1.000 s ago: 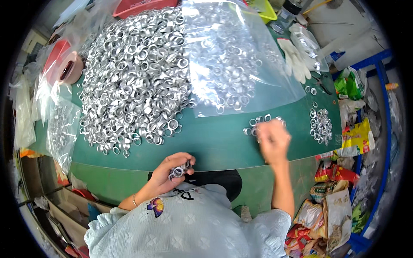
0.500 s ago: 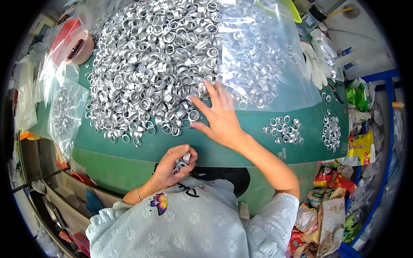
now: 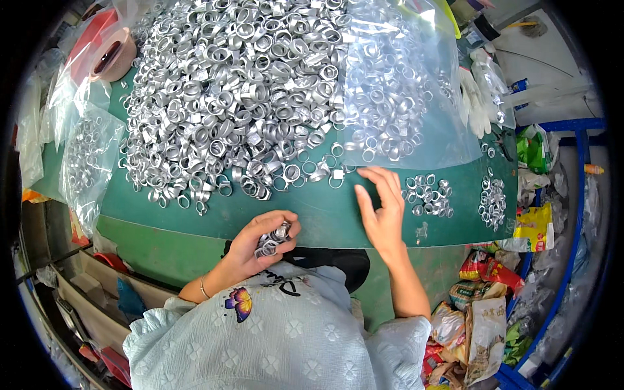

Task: The person sits on the floor and sorts a large pile of small, silver metal rings on a green mat. They pick up rings by hand, separate them into smaller groups, and occasionally transfer them into a clear plastic bag.

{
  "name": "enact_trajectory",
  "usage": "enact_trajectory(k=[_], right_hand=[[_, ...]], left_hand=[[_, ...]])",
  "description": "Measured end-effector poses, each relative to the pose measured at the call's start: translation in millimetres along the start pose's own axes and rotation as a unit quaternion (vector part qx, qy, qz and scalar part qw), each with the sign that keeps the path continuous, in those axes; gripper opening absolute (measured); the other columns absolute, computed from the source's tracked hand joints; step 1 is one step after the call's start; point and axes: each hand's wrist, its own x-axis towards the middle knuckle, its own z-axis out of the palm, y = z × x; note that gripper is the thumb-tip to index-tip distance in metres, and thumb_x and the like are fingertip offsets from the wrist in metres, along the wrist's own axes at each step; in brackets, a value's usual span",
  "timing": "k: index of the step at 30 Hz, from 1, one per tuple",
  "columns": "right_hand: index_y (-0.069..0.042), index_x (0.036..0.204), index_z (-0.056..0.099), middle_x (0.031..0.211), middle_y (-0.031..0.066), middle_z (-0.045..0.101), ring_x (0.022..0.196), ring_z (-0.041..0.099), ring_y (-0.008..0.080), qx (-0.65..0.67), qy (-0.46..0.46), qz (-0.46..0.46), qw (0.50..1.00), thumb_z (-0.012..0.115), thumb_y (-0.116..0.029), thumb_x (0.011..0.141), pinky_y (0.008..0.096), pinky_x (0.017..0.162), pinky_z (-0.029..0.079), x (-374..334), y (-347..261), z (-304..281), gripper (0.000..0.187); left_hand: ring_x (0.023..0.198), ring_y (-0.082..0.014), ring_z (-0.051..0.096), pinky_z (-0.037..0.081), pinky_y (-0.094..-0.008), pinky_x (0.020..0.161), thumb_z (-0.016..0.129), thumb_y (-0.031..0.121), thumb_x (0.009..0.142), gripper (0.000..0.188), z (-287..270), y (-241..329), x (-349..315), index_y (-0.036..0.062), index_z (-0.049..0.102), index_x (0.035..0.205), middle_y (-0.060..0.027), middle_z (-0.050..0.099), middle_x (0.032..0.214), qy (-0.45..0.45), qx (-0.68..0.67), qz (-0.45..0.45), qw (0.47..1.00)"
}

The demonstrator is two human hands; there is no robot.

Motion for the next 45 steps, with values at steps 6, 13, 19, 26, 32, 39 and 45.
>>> enact_trajectory(k=[6,13,19,26,32,39,45], right_hand=[[-0.003,0.099,0.059,0.106,0.01,0.053,0.095,0.048,0.0289,-0.18,-0.057,-0.092,0.978,0.064,-0.007,0.076,0.0374,0.079,0.035,22.1,-18.0,34.3,0.024],[-0.001,0.091,0.059,0.084,0.0097,0.06,0.081,0.052,0.0262,-0.086,0.008,-0.055,0.995,0.059,0.001,0.077,0.0346,0.076,0.036,12.7,-6.6,27.5,0.015],[0.0,0.09,0.062,0.079,0.0078,0.06,0.066,0.051,0.0156,0.045,0.053,0.081,0.994,0.058,0.002,0.079,0.0254,0.062,0.041,-6.4,14.8,-2.4,0.012],[0.0,0.088,0.064,0.078,0.0094,0.062,0.062,0.054,0.0147,-0.15,0.284,0.2,0.926,0.061,-0.009,0.081,0.0278,0.058,0.043,-28.9,107.8,-125.4,0.013],[0.001,0.084,0.06,0.082,0.0157,0.057,0.081,0.055,0.0313,-0.375,0.272,0.24,0.853,0.06,-0.009,0.079,0.0393,0.073,0.042,-57.0,210.4,-180.6,0.012],[0.001,0.088,0.061,0.084,0.0132,0.059,0.08,0.056,0.0291,-0.04,0.061,0.123,0.99,0.061,-0.007,0.079,0.0346,0.075,0.045,-10.6,34.9,-82.2,0.012],[-0.002,0.097,0.058,0.098,0.0132,0.054,0.09,0.051,0.0308,-0.119,-0.03,-0.069,0.99,0.064,-0.003,0.073,0.0388,0.08,0.041,12.7,2.2,1.2,0.025]], left_hand=[[0.056,-0.0098,0.05,0.027,-0.0179,0.034,0.058,0.013,0.087,0.02,7.7,-0.4,-1.5,-0.0011,0.06,0.101,-0.0077,0.057,0.077,0.01,0.075,0.003,0.997],[0.056,-0.008,0.051,0.028,-0.0176,0.035,0.061,0.014,0.085,0.016,4.7,-4.9,-0.7,-0.0001,0.061,0.094,-0.0111,0.06,0.079,0.029,0.136,0.053,0.989],[0.064,-0.0096,0.051,0.03,-0.0171,0.037,0.061,0.011,0.085,0.014,9.5,0.8,4.6,-0.0002,0.06,0.093,-0.0104,0.058,0.084,0.014,0.141,0.035,0.989],[0.058,-0.0105,0.046,0.028,-0.0157,0.036,0.058,0.007,0.086,0.011,8.5,-5.5,5.7,-0.0005,0.06,0.094,-0.0079,0.053,0.082,0.057,0.124,0.048,0.989],[0.056,-0.0094,0.043,0.026,-0.0154,0.035,0.055,0.007,0.087,0.011,11.0,-8.0,9.1,-0.001,0.059,0.093,-0.0077,0.052,0.081,0.052,0.116,0.036,0.991],[0.051,-0.009,0.037,0.025,-0.0144,0.034,0.048,0.035,0.093,0.035,20.4,-15.4,5.0,0.0015,0.056,0.085,-0.008,0.043,0.076,0.014,0.075,0.061,0.995],[0.051,-0.0126,0.044,0.024,-0.0181,0.031,0.042,0.035,0.095,0.04,11.5,-12.9,11.6,-0.0004,0.057,0.082,-0.0108,0.05,0.079,-0.025,0.002,-0.033,0.999]])
